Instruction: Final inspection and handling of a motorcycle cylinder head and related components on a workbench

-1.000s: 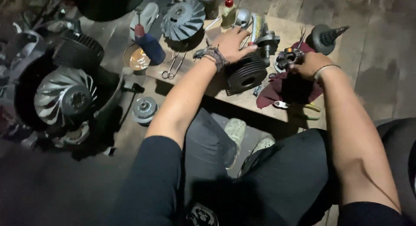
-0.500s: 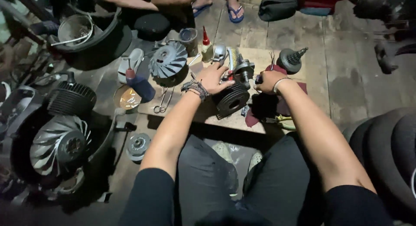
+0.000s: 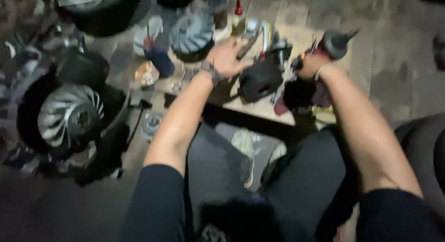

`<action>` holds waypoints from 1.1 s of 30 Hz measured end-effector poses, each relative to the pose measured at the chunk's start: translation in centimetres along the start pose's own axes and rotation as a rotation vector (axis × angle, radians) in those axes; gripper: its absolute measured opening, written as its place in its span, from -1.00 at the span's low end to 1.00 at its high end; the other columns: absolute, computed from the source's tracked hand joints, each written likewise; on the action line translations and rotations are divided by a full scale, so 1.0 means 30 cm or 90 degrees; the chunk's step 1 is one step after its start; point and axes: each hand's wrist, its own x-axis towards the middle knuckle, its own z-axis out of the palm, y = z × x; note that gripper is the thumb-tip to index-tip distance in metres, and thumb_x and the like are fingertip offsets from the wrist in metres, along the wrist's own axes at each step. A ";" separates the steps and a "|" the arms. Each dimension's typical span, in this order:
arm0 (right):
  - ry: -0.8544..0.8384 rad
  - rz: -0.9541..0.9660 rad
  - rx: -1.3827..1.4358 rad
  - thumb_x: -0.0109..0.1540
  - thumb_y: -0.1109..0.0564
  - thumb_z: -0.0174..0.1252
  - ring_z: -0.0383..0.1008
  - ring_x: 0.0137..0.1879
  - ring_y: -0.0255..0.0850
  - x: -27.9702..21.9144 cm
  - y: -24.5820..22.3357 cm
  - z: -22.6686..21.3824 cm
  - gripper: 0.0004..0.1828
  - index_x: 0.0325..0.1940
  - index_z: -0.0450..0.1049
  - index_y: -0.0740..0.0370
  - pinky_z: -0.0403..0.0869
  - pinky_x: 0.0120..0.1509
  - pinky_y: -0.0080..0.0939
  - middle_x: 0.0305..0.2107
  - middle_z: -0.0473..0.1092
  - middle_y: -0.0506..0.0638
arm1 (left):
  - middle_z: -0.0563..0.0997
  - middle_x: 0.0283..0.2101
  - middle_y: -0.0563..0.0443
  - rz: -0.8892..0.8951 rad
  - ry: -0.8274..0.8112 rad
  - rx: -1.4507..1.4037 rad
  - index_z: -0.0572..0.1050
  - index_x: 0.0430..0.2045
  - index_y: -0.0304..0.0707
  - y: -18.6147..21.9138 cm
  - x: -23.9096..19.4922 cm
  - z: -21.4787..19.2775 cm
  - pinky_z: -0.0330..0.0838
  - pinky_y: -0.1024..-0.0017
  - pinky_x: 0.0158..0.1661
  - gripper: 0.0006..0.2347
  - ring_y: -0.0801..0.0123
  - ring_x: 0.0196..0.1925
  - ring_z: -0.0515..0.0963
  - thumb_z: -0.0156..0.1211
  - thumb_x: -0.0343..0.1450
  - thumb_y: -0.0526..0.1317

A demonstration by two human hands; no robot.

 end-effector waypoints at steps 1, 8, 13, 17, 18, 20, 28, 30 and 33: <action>-0.016 -0.005 0.003 0.16 -0.22 0.21 0.54 0.23 0.18 -0.050 -0.017 -0.007 -0.36 0.08 0.64 0.34 0.51 0.26 0.11 0.01 0.58 0.34 | 0.46 -0.17 -0.14 -0.007 -0.014 -0.006 0.48 0.02 -0.15 0.005 -0.007 0.023 0.50 0.05 -0.11 -0.41 -0.06 -0.13 0.61 0.00 0.45 0.38; 0.081 -0.081 0.041 0.13 -0.10 0.21 0.58 -0.15 0.28 -0.133 -0.004 -0.081 -0.49 0.01 0.58 0.31 0.54 -0.02 0.10 -0.17 0.57 0.31 | 0.49 -0.03 -0.23 0.002 -0.116 -0.025 0.41 0.18 -0.25 0.043 0.051 0.032 0.49 0.08 -0.20 -0.34 -0.08 -0.22 0.57 -0.07 0.45 0.36; 0.045 -0.046 0.063 0.16 -0.17 0.21 0.57 -0.15 0.29 -0.168 0.024 -0.092 -0.44 -0.03 0.63 0.38 0.52 0.02 0.10 -0.18 0.58 0.33 | 0.53 -0.06 -0.24 0.013 -0.151 -0.049 0.46 0.08 -0.24 0.064 0.039 0.032 0.47 0.05 -0.14 -0.37 -0.09 -0.18 0.57 -0.03 0.44 0.35; 0.029 -0.019 0.079 0.22 -0.24 0.26 0.59 -0.13 0.28 -0.160 0.032 -0.099 -0.36 0.02 0.61 0.44 0.52 0.04 0.09 -0.18 0.58 0.34 | 0.53 -0.06 -0.25 0.034 -0.133 -0.025 0.40 0.18 -0.23 0.064 0.038 0.039 0.48 0.05 -0.16 -0.34 -0.08 -0.21 0.58 -0.06 0.46 0.37; 0.020 -0.024 0.057 0.26 -0.23 0.22 0.59 -0.15 0.27 -0.154 0.030 -0.102 -0.37 -0.02 0.62 0.47 0.52 0.04 0.09 -0.21 0.58 0.34 | 0.54 -0.10 -0.25 0.042 -0.130 -0.023 0.40 0.20 -0.22 0.064 0.039 0.039 0.48 0.06 -0.16 -0.34 -0.08 -0.21 0.58 -0.05 0.46 0.36; 0.027 -0.032 0.069 0.25 -0.19 0.23 0.60 -0.13 0.25 -0.177 0.010 -0.123 -0.41 0.03 0.61 0.42 0.53 0.04 0.09 -0.19 0.58 0.33 | 0.53 -0.03 -0.28 0.052 -0.141 -0.016 0.39 0.18 -0.23 0.064 0.045 0.042 0.47 0.02 -0.13 -0.34 -0.10 -0.17 0.59 -0.06 0.45 0.37; 0.049 -0.053 0.060 0.20 -0.18 0.29 0.59 -0.21 0.29 -0.141 0.034 -0.064 -0.40 0.01 0.62 0.44 0.55 -0.03 0.11 -0.21 0.58 0.36 | 0.53 -0.14 -0.21 0.097 -0.141 0.008 0.48 0.07 -0.24 0.094 0.019 0.051 0.48 0.06 -0.20 -0.26 -0.06 -0.19 0.56 0.19 0.32 0.46; 0.124 -0.084 0.036 0.14 0.07 0.21 0.59 -0.25 0.35 -0.112 0.066 -0.028 -0.55 -0.09 0.60 0.54 0.56 -0.09 0.14 -0.26 0.56 0.44 | 0.54 -0.11 -0.21 0.111 -0.131 -0.015 0.46 0.04 -0.32 0.102 0.017 0.051 0.50 0.04 -0.14 -0.24 -0.09 -0.17 0.58 0.32 0.27 0.43; 0.219 -0.195 0.153 0.17 0.20 0.11 0.54 -0.18 0.35 -0.261 -0.045 -0.161 -0.65 -0.02 0.61 0.39 0.51 -0.04 0.20 -0.22 0.56 0.35 | 0.49 0.00 -0.20 0.101 -0.141 -0.018 0.36 0.21 -0.35 0.097 0.005 0.085 0.50 0.05 -0.10 -0.16 -0.06 -0.09 0.58 0.31 0.28 0.43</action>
